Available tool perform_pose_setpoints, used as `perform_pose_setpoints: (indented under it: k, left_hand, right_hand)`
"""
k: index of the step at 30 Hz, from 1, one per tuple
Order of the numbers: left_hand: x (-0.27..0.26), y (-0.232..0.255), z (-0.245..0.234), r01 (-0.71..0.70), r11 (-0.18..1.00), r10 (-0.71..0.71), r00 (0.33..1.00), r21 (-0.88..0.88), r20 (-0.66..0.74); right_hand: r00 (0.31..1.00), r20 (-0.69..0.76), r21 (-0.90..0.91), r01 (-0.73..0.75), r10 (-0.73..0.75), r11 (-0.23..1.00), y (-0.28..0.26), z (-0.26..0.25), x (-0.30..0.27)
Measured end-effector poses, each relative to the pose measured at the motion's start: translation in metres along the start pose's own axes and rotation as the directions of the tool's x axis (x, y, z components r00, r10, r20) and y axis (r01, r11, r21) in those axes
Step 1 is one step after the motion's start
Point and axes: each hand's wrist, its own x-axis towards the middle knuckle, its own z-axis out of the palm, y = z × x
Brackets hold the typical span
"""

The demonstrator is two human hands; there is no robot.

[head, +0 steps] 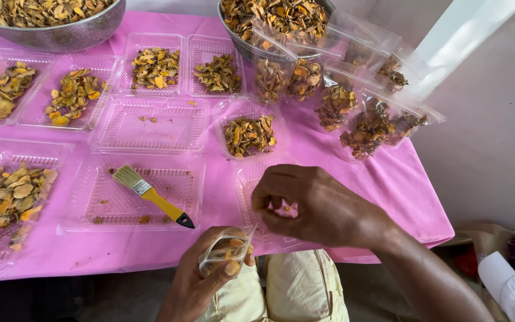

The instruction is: Portioning dried tea leaves or herbs into plastic containers and bags on a table.

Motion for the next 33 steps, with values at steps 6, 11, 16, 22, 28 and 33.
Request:
perform_pose_setpoints:
  k: [6,11,16,22,28,33]
  left_hand:
    - [0.001,0.009,0.004,-0.073,0.996,0.073,0.997,0.055,0.007]
    - [0.001,0.012,0.005,-0.068,0.996,0.068,0.998,0.059,0.007]
    - [0.0,0.004,0.003,-0.044,0.999,0.044,0.999,0.008,-0.004]
    - [0.0,0.005,0.0,0.13,0.991,-0.13,0.991,-0.003,-0.036]
    - [-0.001,0.001,0.0,0.074,0.997,-0.073,0.996,0.017,-0.055]
    - [0.002,0.007,0.0,0.026,0.997,-0.024,0.999,0.071,-0.029]
  right_hand:
    - [0.957,0.01,0.027,0.289,-0.29,0.957,-0.026,0.012,0.014]
    - [0.935,0.1,-0.056,0.346,-0.339,0.937,-0.021,0.013,0.015]
    - [0.935,0.073,-0.052,0.352,-0.348,0.934,-0.023,0.0,0.011]
    - [0.992,0.097,-0.577,0.12,-0.077,0.808,0.043,0.005,-0.027]
    - [0.977,0.16,-0.711,0.017,0.139,0.703,0.071,0.022,-0.041]
    - [0.977,0.173,-0.714,0.037,0.125,0.699,0.079,0.037,-0.035]
